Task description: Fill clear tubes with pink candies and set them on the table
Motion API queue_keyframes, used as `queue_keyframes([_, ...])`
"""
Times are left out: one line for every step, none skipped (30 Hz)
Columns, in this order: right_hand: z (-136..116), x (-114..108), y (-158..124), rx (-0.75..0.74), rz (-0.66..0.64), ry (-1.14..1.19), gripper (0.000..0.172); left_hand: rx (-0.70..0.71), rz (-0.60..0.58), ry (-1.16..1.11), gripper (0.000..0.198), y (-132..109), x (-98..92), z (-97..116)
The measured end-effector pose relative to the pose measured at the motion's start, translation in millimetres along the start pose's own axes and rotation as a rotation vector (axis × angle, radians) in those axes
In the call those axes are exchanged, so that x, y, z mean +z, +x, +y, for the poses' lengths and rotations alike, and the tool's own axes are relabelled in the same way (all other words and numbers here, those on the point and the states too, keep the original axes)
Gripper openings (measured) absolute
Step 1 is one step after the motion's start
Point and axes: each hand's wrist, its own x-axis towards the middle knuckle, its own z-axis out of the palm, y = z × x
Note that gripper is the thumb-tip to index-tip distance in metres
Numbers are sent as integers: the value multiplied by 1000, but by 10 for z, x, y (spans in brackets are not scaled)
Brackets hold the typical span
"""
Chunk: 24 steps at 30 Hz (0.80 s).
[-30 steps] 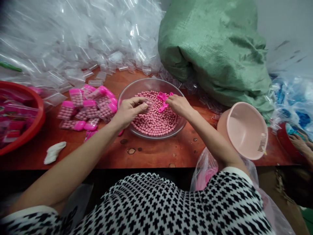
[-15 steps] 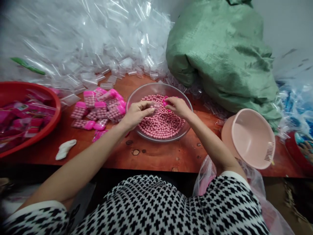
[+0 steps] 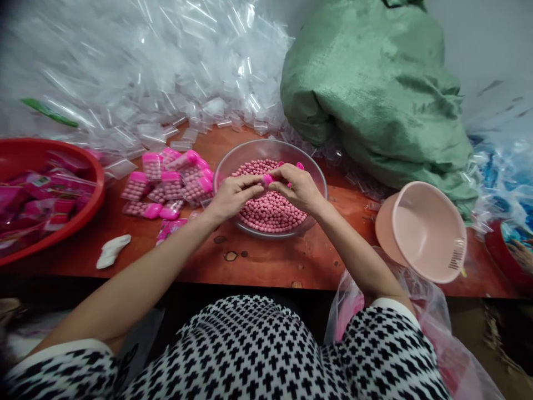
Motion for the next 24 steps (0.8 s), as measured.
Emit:
queue_keyframes([-3,-8,-2,-9,-10,-6,29,7,3,14,28,-9,0,13])
queue_keyframes([-10,-17,0,-22,-25,-20,28,13,8,26,27,-20,0,29])
queue_keyframes([-22,-25,4,-36,-41,-40,27,17,12,37,25,-30,-1,44])
queue_keyframes([-37,-31,10,-47,-54,-59,26,20,14,45,24,-41,-2,57])
queue_keyframes([-55,-37,16,-54,-61,-72,26,20,16,48,24,-49,-3,66])
queue_keyframes([-71,-39,21,-54,-62,-72,27,18,19,44,24,-54,-5,70])
queue_keyframes([-84,-40,23,-47,-61,-56,27,13,18,31,24,-55,-6,69])
queue_keyframes([-89,-38,22,-25,-57,-22,28,4,14,9,25,-51,-7,63])
queue_keyframes([-84,-34,17,11,-43,34,28,-7,4,-21,26,-42,-8,55])
queue_keyframes([-66,-29,8,61,-20,111,29,-20,-7,-61,27,-30,-9,46])
queue_keyframes([-33,-24,-5,122,15,203,30,-37,-14,-108,29,-16,-11,37])
queue_keyframes([15,-21,-22,190,54,303,31,-57,-10,-161,30,-1,-14,30])
queue_keyframes([75,-19,-41,259,89,397,30,-80,9,-219,32,12,-16,25])
queue_keyframes([144,-19,-62,323,106,471,28,-104,42,-278,33,22,-18,23])
queue_keyframes([216,-18,-83,378,99,510,24,-125,82,-334,34,30,-19,25])
queue_keyframes([284,-16,-103,424,58,501,21,-142,117,-380,35,33,-19,30])
queue_keyframes([345,-10,-120,455,-15,444,21,-151,138,-415,35,34,-17,37])
queue_keyframes([392,2,-132,462,-116,340,25,-154,145,-438,35,33,-14,46])
queue_keyframes([425,20,-140,446,-229,196,29,-151,143,-447,34,30,-10,56])
queue_keyframes([443,44,-141,414,-340,27,31,-145,137,-443,34,27,-6,65])
queue_keyframes([447,74,-138,375,-445,-143,30,-140,129,-433,33,23,-1,71])
queue_keyframes([439,106,-130,337,-536,-295,25,-135,122,-416,33,21,2,74])
queue_keyframes([423,141,-118,312,-605,-404,21,-130,115,-401,32,19,4,74])
queue_keyframes([401,177,-106,294,-660,-490,18,-125,107,-382,32,17,5,69])
